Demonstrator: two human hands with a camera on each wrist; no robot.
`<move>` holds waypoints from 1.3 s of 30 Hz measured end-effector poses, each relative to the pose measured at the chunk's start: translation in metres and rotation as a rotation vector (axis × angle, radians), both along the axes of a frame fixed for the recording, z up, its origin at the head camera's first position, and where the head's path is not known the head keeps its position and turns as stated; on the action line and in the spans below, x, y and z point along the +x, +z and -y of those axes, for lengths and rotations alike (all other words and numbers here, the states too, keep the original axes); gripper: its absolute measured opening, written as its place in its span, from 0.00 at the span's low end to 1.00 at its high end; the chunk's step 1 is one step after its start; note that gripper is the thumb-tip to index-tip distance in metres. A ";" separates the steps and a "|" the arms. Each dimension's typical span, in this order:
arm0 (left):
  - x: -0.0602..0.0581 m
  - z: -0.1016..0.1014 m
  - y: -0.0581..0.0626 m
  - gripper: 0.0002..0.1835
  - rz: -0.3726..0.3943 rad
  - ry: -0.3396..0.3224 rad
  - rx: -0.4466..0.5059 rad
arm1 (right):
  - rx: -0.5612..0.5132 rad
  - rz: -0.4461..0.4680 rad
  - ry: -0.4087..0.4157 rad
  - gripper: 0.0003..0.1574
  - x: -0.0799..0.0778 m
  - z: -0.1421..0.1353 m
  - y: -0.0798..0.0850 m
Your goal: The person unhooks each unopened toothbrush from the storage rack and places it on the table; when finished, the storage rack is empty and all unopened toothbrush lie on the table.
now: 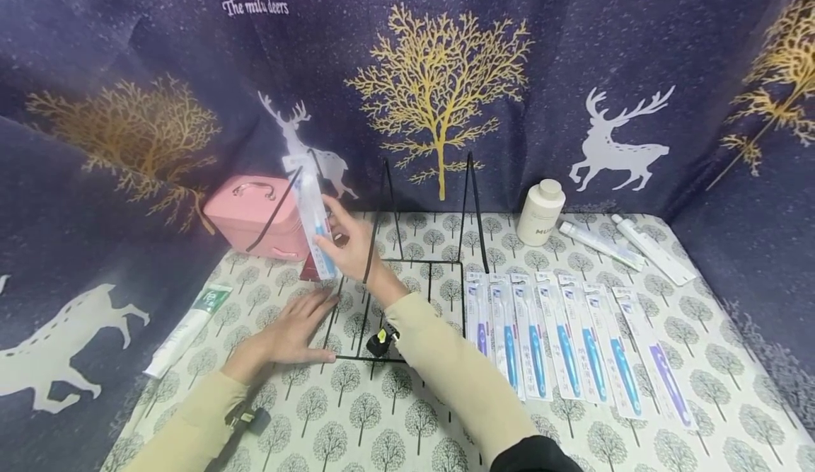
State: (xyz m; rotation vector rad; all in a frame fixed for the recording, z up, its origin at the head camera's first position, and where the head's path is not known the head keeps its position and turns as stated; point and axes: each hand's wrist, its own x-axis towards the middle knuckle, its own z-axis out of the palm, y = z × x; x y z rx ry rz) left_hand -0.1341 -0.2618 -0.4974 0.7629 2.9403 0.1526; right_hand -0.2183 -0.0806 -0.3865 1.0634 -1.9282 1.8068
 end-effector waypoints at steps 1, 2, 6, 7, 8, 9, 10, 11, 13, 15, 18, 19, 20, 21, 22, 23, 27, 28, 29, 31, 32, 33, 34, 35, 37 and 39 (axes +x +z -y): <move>0.000 0.000 0.000 0.60 0.003 0.001 0.001 | -0.004 -0.002 0.011 0.41 0.002 -0.001 0.000; 0.000 0.000 -0.001 0.60 0.004 0.000 0.000 | -0.002 -0.009 0.015 0.41 0.004 -0.001 0.000; 0.000 0.000 -0.002 0.60 0.007 0.003 -0.011 | -0.001 -0.050 0.027 0.42 0.013 -0.003 0.000; -0.001 0.000 -0.002 0.60 0.005 0.006 -0.012 | -0.001 -0.062 0.026 0.42 0.015 -0.004 0.000; -0.001 0.000 -0.002 0.60 0.004 0.009 -0.017 | -0.003 -0.078 0.025 0.42 0.017 -0.004 0.000; -0.001 0.000 -0.002 0.60 0.006 0.014 -0.019 | -0.009 -0.089 0.028 0.42 0.020 -0.004 0.000; -0.001 0.000 -0.002 0.60 0.011 0.020 -0.019 | -0.015 -0.094 0.039 0.42 0.022 -0.005 0.001; -0.001 0.000 -0.002 0.60 0.018 0.025 -0.013 | -0.021 -0.096 0.052 0.42 0.025 -0.005 0.001; -0.001 -0.001 -0.001 0.60 0.043 0.043 -0.014 | -0.026 -0.099 0.076 0.42 0.030 -0.006 0.002; 0.000 -0.001 -0.001 0.61 0.070 0.058 -0.011 | -0.020 -0.097 0.094 0.43 0.035 -0.007 0.003; 0.002 -0.001 0.000 0.62 0.093 0.073 -0.003 | -0.001 -0.112 0.102 0.43 0.044 -0.009 0.005; 0.002 -0.001 0.000 0.62 0.093 0.070 0.003 | 0.002 -0.124 0.101 0.43 0.046 -0.009 0.006; 0.003 -0.001 0.000 0.63 0.092 0.068 0.010 | 0.004 -0.129 0.106 0.43 0.049 -0.010 0.007; 0.003 -0.001 0.000 0.63 0.093 0.064 0.010 | 0.004 -0.136 0.110 0.43 0.052 -0.010 0.007; 0.003 -0.001 0.001 0.63 0.096 0.062 0.019 | 0.003 -0.143 0.119 0.43 0.054 -0.010 0.007; 0.003 -0.001 0.001 0.63 0.102 0.064 0.030 | -0.003 -0.145 0.132 0.43 0.057 -0.011 0.007; 0.003 -0.002 0.003 0.59 0.140 0.088 0.085 | -0.003 -0.169 0.160 0.43 0.067 -0.013 0.008; 0.003 -0.002 0.003 0.57 0.144 0.096 0.103 | -0.001 -0.173 0.167 0.43 0.069 -0.013 0.008; 0.003 -0.002 0.003 0.54 0.145 0.102 0.125 | 0.001 -0.179 0.170 0.43 0.072 -0.014 0.009; 0.002 -0.003 0.005 0.50 0.135 0.096 0.167 | 0.009 -0.195 0.170 0.44 0.077 -0.016 0.010; 0.003 -0.003 0.006 0.48 0.128 0.093 0.182 | 0.010 -0.197 0.173 0.44 0.079 -0.016 0.010; 0.003 -0.003 0.006 0.46 0.120 0.084 0.188 | 0.009 -0.204 0.178 0.44 0.082 -0.017 0.010; 0.003 -0.003 0.006 0.44 0.106 0.070 0.186 | 0.008 -0.209 0.186 0.44 0.084 -0.017 0.011; 0.003 -0.003 0.007 0.42 0.094 0.057 0.188 | 0.008 -0.223 0.186 0.44 0.085 -0.018 0.011; 0.004 -0.004 0.008 0.40 0.079 0.043 0.182 | 0.006 -0.252 0.186 0.44 0.089 -0.019 0.011; 0.004 -0.004 0.008 0.40 0.080 0.039 0.211 | 0.002 -0.285 0.184 0.44 0.092 -0.019 0.012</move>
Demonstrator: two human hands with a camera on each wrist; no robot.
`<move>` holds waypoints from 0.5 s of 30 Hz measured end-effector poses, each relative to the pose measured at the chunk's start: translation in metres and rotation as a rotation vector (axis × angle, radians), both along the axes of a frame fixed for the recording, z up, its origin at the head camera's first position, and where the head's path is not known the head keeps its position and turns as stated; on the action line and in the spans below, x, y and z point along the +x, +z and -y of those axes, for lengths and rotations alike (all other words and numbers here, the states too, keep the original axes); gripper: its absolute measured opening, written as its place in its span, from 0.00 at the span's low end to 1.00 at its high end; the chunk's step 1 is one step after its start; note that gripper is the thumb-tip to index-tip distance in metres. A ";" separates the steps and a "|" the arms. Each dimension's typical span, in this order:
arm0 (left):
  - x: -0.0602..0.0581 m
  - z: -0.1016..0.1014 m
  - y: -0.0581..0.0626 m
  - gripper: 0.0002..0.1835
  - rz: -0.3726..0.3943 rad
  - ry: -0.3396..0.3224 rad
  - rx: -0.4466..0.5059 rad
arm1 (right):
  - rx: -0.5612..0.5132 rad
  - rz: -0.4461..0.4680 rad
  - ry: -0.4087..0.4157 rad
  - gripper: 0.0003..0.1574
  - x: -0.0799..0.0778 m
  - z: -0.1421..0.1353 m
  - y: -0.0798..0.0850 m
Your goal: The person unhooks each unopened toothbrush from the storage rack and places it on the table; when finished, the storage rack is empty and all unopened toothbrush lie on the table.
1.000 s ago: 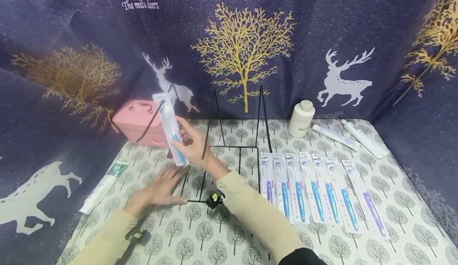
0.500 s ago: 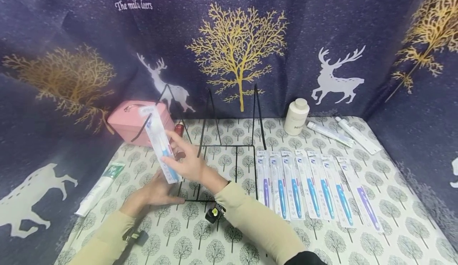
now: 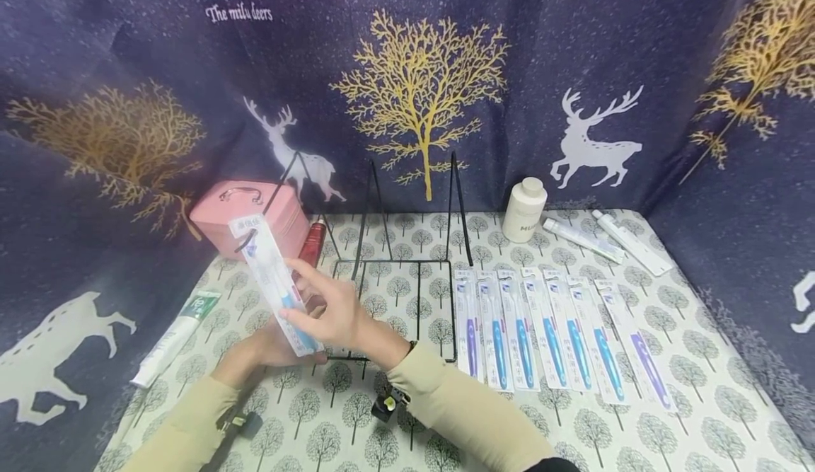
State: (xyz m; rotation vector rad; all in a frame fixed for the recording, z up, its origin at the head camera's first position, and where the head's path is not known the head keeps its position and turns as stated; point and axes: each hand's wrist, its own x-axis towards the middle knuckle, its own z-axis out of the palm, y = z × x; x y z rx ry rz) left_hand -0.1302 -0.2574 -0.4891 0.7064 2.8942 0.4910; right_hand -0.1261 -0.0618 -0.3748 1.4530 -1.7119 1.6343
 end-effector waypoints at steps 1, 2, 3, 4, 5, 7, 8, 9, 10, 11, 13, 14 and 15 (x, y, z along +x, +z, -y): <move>0.000 0.000 0.001 0.41 0.002 0.005 0.010 | -0.003 -0.010 0.000 0.44 0.002 0.000 0.000; 0.001 0.000 0.001 0.41 0.005 0.009 0.027 | -0.005 -0.021 -0.003 0.44 0.003 -0.001 0.001; 0.002 0.000 0.001 0.41 0.007 0.016 0.045 | -0.006 -0.030 -0.001 0.44 0.005 -0.001 0.001; 0.002 0.000 0.001 0.42 0.005 0.011 0.057 | -0.007 -0.037 0.001 0.44 0.007 -0.001 0.001; 0.002 0.000 0.001 0.41 -0.005 0.000 0.060 | -0.011 -0.038 0.007 0.44 0.008 -0.002 0.001; 0.002 0.000 -0.001 0.39 -0.026 -0.016 0.051 | -0.010 -0.047 0.014 0.44 0.011 -0.003 0.002; 0.001 0.001 -0.001 0.34 -0.031 -0.022 0.051 | -0.009 -0.053 0.017 0.44 0.012 -0.004 0.003; 0.002 0.001 -0.001 0.31 -0.034 -0.026 0.048 | -0.009 -0.058 0.017 0.44 0.013 -0.004 0.003; 0.001 0.001 -0.001 0.26 -0.030 -0.032 0.045 | -0.008 -0.061 0.017 0.44 0.014 -0.005 0.003; 0.001 0.001 -0.002 0.24 -0.024 -0.024 0.051 | -0.008 -0.066 0.022 0.45 0.015 -0.005 0.004; 0.002 0.002 -0.002 0.20 -0.007 -0.005 0.063 | -0.004 -0.086 0.021 0.45 0.016 -0.006 0.005; 0.002 0.002 -0.002 0.21 0.000 0.006 0.066 | -0.003 -0.094 0.025 0.44 0.017 -0.006 0.005; 0.002 0.002 -0.002 0.22 -0.002 0.009 0.075 | -0.006 -0.102 0.030 0.44 0.018 -0.006 0.006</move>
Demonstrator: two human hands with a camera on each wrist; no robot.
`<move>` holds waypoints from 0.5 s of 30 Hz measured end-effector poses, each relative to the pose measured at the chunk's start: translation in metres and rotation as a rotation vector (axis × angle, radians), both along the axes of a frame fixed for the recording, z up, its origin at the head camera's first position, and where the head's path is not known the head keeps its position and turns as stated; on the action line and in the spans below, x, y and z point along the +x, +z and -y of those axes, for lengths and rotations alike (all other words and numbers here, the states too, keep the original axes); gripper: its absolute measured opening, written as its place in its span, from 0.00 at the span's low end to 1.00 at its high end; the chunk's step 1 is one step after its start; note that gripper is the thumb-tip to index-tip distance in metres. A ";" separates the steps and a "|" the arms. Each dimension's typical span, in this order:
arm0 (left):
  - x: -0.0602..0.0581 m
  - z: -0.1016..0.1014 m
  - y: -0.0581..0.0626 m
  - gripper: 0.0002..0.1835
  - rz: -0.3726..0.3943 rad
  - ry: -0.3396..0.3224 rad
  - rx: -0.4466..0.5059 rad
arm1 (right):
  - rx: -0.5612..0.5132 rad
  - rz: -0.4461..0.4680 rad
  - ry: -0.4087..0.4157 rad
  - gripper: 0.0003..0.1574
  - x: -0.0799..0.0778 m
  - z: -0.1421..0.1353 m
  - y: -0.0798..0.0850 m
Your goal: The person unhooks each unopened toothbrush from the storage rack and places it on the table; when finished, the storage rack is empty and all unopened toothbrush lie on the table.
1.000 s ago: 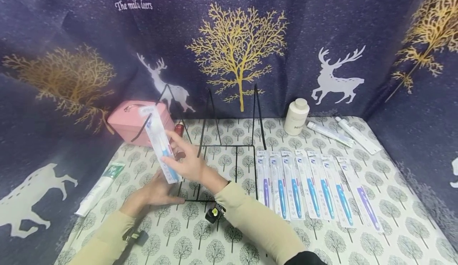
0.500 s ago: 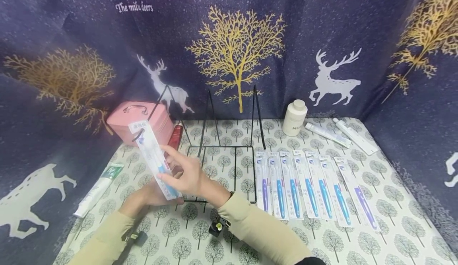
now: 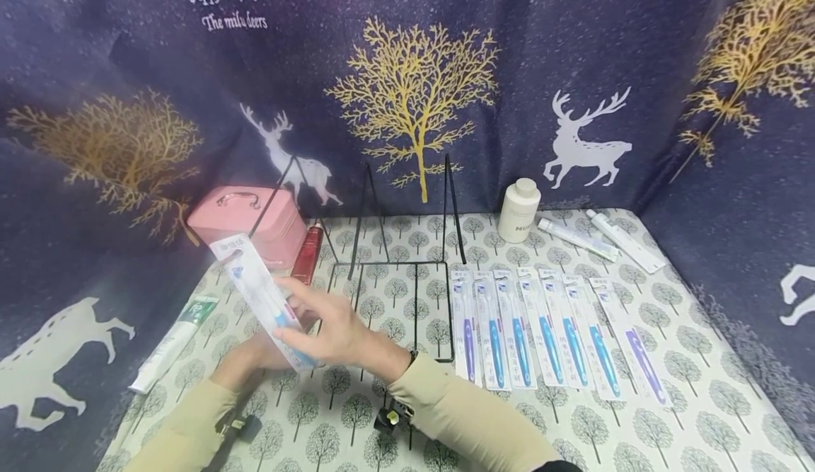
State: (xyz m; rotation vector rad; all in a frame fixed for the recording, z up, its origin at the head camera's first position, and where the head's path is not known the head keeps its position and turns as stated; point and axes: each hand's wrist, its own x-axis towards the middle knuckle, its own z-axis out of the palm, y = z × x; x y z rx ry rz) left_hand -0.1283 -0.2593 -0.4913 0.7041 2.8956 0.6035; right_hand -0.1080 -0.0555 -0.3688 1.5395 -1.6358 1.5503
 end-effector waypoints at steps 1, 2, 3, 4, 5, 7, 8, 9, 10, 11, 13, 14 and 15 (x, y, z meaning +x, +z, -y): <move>0.000 0.000 -0.001 0.22 0.006 0.005 0.021 | 0.001 -0.009 0.007 0.44 0.001 0.000 0.001; 0.000 0.000 -0.001 0.22 0.001 0.000 0.028 | 0.001 -0.016 0.018 0.43 0.002 0.000 0.002; -0.001 0.000 -0.002 0.22 -0.003 -0.016 0.043 | 0.001 -0.027 0.024 0.43 0.003 0.000 0.003; -0.001 0.001 -0.002 0.21 0.001 -0.024 0.057 | 0.001 -0.033 0.033 0.42 0.004 0.000 0.004; -0.001 0.001 -0.002 0.18 0.008 -0.037 0.070 | 0.002 -0.039 0.043 0.42 0.005 -0.001 0.006; -0.001 0.001 -0.003 0.15 0.025 -0.067 0.086 | 0.010 -0.046 0.067 0.41 0.008 -0.002 0.008; -0.001 0.002 -0.002 0.13 0.034 -0.074 0.083 | 0.011 -0.047 0.082 0.41 0.009 -0.002 0.009; -0.001 0.002 -0.002 0.12 0.047 -0.076 0.092 | 0.010 -0.053 0.092 0.42 0.010 -0.003 0.009; -0.001 0.003 -0.002 0.11 0.052 -0.069 0.078 | 0.008 -0.054 0.101 0.42 0.010 -0.005 0.009; 0.000 0.003 -0.002 0.11 0.050 -0.067 0.066 | 0.005 -0.053 0.109 0.43 0.011 -0.006 0.009; 0.000 0.002 -0.003 0.09 0.038 -0.083 0.042 | -0.013 -0.075 0.122 0.43 0.010 -0.011 0.009; 0.000 0.001 -0.003 0.10 0.020 -0.081 0.026 | -0.026 -0.091 0.116 0.43 0.010 -0.014 0.009; 0.000 0.001 -0.004 0.14 0.001 -0.081 0.007 | -0.040 -0.108 0.114 0.42 0.010 -0.017 0.010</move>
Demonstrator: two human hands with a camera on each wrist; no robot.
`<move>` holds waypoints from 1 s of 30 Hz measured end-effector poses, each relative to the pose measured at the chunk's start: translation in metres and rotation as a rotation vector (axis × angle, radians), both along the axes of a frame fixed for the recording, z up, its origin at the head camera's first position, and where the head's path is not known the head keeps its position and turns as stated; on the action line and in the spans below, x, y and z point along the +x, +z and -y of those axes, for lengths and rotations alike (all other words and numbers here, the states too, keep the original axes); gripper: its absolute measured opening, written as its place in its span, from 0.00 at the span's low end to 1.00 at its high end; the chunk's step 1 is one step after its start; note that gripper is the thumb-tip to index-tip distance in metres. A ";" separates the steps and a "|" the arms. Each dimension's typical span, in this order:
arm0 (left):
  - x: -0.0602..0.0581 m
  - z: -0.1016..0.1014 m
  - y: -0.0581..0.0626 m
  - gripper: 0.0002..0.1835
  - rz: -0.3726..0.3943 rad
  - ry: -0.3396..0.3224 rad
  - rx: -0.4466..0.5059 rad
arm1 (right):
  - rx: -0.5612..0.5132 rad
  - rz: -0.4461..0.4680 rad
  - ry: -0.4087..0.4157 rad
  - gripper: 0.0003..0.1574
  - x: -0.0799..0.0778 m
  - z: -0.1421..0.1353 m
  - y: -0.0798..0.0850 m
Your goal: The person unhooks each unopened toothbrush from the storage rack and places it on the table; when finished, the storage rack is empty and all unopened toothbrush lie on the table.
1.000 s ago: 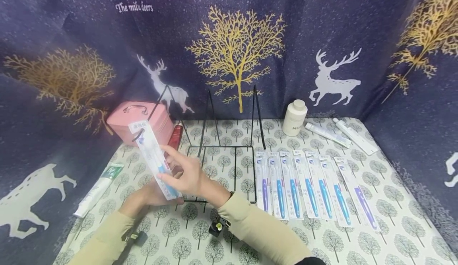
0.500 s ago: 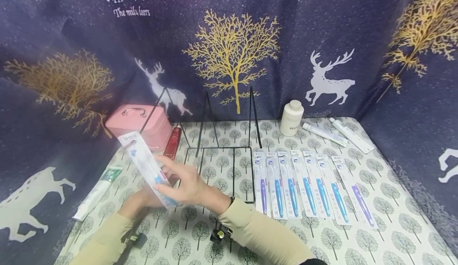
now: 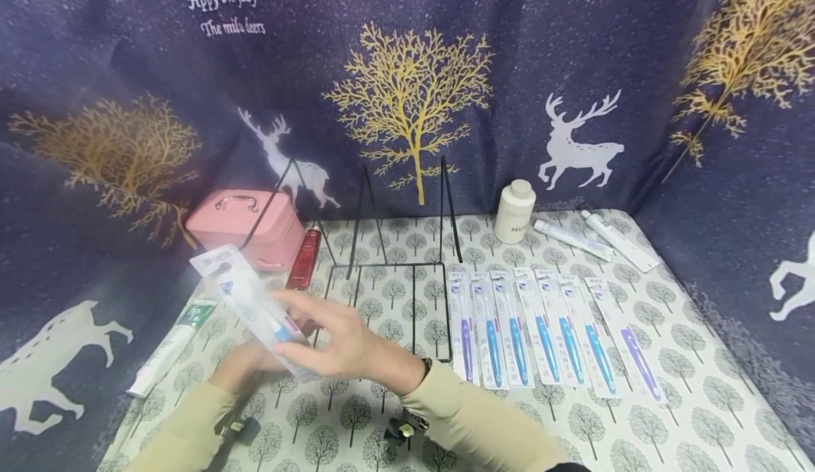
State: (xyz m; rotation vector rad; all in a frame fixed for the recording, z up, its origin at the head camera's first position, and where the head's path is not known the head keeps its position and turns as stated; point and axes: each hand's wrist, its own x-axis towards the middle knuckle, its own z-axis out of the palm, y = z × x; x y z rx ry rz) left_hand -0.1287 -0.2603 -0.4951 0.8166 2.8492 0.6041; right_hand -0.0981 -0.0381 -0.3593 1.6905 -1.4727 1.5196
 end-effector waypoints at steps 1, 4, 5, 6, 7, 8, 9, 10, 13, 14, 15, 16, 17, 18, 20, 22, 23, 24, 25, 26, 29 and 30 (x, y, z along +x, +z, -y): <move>0.000 -0.001 0.000 0.20 -0.010 0.002 -0.017 | -0.016 -0.015 -0.002 0.42 0.000 -0.004 0.001; 0.002 -0.001 0.000 0.43 -0.024 0.033 -0.101 | -0.066 -0.092 0.011 0.41 -0.001 -0.018 0.009; 0.004 0.000 0.000 0.50 -0.018 0.052 -0.123 | -0.080 -0.117 0.018 0.41 -0.001 -0.023 0.013; 0.004 0.000 0.000 0.53 -0.022 0.053 -0.140 | -0.091 -0.133 0.035 0.41 -0.001 -0.029 0.017; 0.004 0.000 0.000 0.56 -0.026 0.054 -0.164 | -0.103 -0.150 0.051 0.40 -0.001 -0.035 0.022; 0.005 0.001 0.000 0.57 -0.036 0.055 -0.188 | -0.112 -0.167 0.064 0.40 -0.001 -0.041 0.026; 0.004 0.001 0.000 0.58 -0.045 0.054 -0.202 | -0.122 -0.176 0.074 0.40 -0.001 -0.048 0.030; 0.004 0.001 -0.001 0.58 -0.053 0.052 -0.204 | -0.134 -0.177 0.086 0.40 -0.001 -0.055 0.034; 0.003 0.001 -0.001 0.58 -0.069 0.043 -0.213 | -0.159 -0.158 0.073 0.40 0.001 -0.080 0.042; 0.003 0.001 -0.002 0.58 -0.071 0.042 -0.212 | -0.167 -0.151 0.057 0.40 0.001 -0.089 0.043; 0.003 0.001 -0.002 0.58 -0.071 0.042 -0.210 | -0.176 -0.144 0.044 0.40 0.002 -0.098 0.044; 0.003 0.000 -0.001 0.58 -0.070 0.043 -0.211 | -0.178 -0.132 0.032 0.40 0.003 -0.107 0.045; 0.003 0.000 -0.001 0.58 -0.074 0.043 -0.213 | -0.187 -0.123 0.015 0.40 0.003 -0.116 0.046; 0.003 0.000 -0.002 0.58 -0.076 0.043 -0.212 | -0.203 -0.116 0.004 0.39 0.004 -0.124 0.047; 0.003 -0.001 -0.001 0.58 -0.075 0.044 -0.209 | -0.251 -0.106 -0.005 0.38 0.004 -0.140 0.048; 0.003 -0.001 0.000 0.58 -0.077 0.044 -0.202 | -0.310 -0.104 -0.013 0.38 0.006 -0.154 0.051; 0.003 -0.001 0.000 0.58 -0.081 0.043 -0.198 | -0.343 -0.103 -0.020 0.37 0.007 -0.160 0.052; 0.003 -0.002 0.000 0.58 -0.079 0.041 -0.192 | -0.371 -0.095 -0.032 0.37 0.008 -0.167 0.053; 0.003 -0.002 0.000 0.58 -0.076 0.039 -0.186 | -0.397 -0.087 -0.047 0.37 0.009 -0.174 0.054; 0.003 -0.002 -0.001 0.58 -0.081 0.034 -0.181 | -0.419 -0.073 -0.065 0.37 0.011 -0.181 0.055; 0.002 -0.001 -0.004 0.58 -0.103 0.029 -0.180 | -0.475 0.009 -0.160 0.37 0.014 -0.204 0.056; 0.001 -0.001 -0.004 0.58 -0.108 0.027 -0.174 | -0.489 0.051 -0.200 0.37 0.015 -0.212 0.055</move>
